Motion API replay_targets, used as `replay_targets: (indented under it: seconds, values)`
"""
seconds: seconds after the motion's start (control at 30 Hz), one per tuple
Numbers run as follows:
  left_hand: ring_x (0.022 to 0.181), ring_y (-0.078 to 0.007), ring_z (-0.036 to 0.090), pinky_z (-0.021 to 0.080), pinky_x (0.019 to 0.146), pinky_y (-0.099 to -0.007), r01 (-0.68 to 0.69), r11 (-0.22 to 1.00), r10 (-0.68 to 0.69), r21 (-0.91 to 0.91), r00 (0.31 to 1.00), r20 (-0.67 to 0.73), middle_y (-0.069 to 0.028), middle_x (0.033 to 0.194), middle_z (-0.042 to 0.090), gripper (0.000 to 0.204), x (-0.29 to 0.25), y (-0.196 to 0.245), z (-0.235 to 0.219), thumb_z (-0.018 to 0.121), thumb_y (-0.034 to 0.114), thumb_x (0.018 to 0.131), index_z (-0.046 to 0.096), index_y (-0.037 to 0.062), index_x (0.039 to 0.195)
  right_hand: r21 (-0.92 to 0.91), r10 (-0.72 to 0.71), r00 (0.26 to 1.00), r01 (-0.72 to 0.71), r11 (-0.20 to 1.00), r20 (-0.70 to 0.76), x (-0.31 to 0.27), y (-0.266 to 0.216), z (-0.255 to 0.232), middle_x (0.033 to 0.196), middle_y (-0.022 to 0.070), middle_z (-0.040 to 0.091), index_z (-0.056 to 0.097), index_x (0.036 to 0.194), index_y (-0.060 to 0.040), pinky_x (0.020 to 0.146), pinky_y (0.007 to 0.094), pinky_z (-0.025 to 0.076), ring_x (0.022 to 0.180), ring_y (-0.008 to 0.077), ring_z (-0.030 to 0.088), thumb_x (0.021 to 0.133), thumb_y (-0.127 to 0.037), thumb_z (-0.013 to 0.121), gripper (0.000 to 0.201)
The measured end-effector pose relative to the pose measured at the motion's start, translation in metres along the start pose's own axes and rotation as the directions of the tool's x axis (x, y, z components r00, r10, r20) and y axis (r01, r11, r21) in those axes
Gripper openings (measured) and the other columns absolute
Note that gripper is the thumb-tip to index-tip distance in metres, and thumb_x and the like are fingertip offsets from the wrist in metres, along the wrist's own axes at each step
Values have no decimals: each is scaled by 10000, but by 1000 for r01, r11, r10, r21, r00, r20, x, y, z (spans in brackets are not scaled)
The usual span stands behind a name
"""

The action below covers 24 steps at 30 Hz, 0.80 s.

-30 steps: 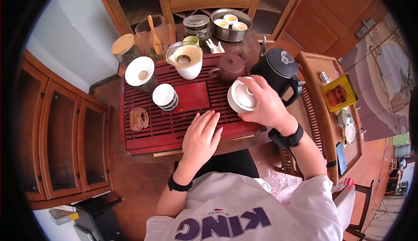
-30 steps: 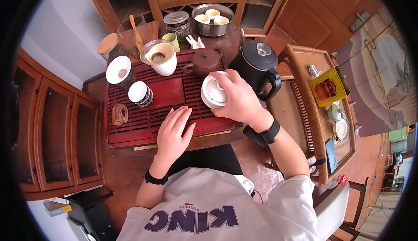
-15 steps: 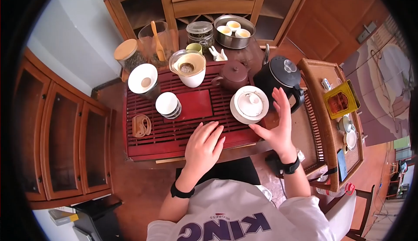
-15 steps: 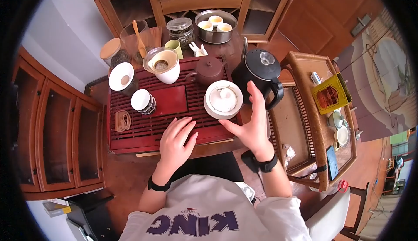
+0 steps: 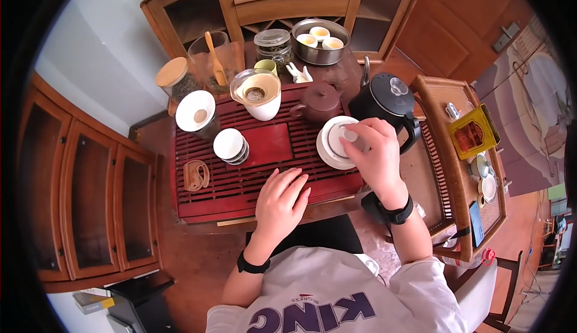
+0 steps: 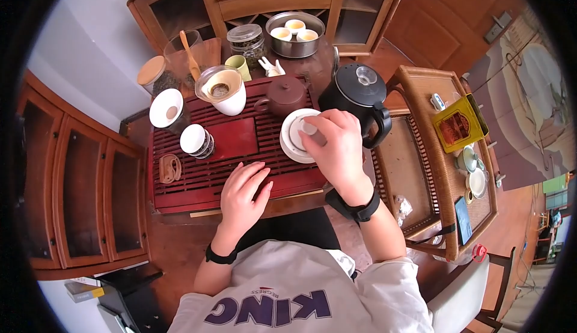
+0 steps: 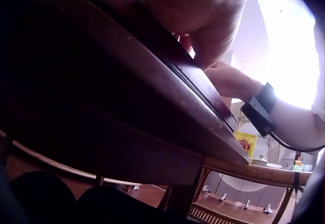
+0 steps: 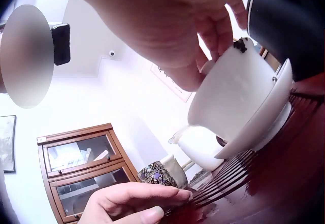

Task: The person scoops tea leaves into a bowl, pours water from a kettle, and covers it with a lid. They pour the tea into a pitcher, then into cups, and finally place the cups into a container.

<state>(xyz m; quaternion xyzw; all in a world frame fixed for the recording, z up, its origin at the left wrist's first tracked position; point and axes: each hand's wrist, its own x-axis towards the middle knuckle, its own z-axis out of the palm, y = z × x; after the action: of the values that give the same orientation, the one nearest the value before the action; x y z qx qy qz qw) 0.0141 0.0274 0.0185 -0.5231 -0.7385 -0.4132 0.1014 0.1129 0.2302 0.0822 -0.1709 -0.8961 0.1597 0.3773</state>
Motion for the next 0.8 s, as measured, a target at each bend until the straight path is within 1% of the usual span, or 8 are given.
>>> replay_targets:
  seconds: [0.03,0.13,0.17,0.37,0.43,0.67,0.77,0.8]
  values:
    - [1073,-295,662,501,1012,-491,1,1000,-1,4,1000,0,-103,1159,690,269,0,0,0,753,116,824,713,42,1080,8,-5,999,5,1000,-49,2,-3,0,911,78,664,752,929,-56,820,390,491,875,268,624,726,-113,808,218]
    - [1071,-291,664,501,1011,-491,-6,1000,6,5,1000,3,-101,1156,692,268,0,1,-1,756,114,820,714,44,1076,78,47,997,-42,996,-55,3,-4,-1,921,83,667,751,959,-43,799,377,511,876,274,625,736,-89,801,233]
    - [1071,-289,664,501,1010,-492,-6,1000,6,11,1000,-1,-100,1152,693,266,0,1,-1,756,113,820,715,45,1074,76,51,997,-46,996,-57,3,-4,-1,921,83,667,751,959,-43,799,377,511,876,274,625,736,-89,801,233]
    - [1071,-285,665,498,1009,-496,-3,1000,3,15,1000,-1,-96,1141,698,252,1,2,-1,755,114,822,719,47,1062,93,39,999,-35,995,-34,-2,0,3,939,87,673,754,972,-48,785,371,530,884,277,631,732,-87,805,249]
    - [1071,-285,665,498,1009,-496,-2,1000,2,17,1000,0,-95,1139,698,247,1,1,-1,754,114,823,720,47,1058,84,43,999,-43,996,-2,-3,-1,2,939,89,673,753,963,-52,784,374,535,887,281,635,730,-88,806,242]
    - [1070,-281,664,495,1010,-495,-11,1000,11,20,1000,3,-92,1132,699,233,1,1,-1,750,120,827,725,50,1048,71,28,1000,-27,997,-14,-3,-1,3,959,85,671,746,968,-57,797,380,533,897,285,632,723,-82,808,254]
    - [1075,-279,662,494,1011,-495,-18,999,18,27,1000,1,-90,1134,700,243,1,0,0,749,128,830,720,50,1059,34,-17,999,18,999,-31,-5,-4,5,982,89,663,736,990,-57,802,381,530,900,287,623,713,-89,819,291]
    - [1080,-277,661,494,1012,-497,-26,999,26,34,1000,2,-89,1136,700,257,0,0,0,747,135,833,714,47,1072,32,5,996,-1,999,-94,-6,-8,6,981,93,656,731,985,-59,797,382,524,900,290,618,708,-68,816,290]
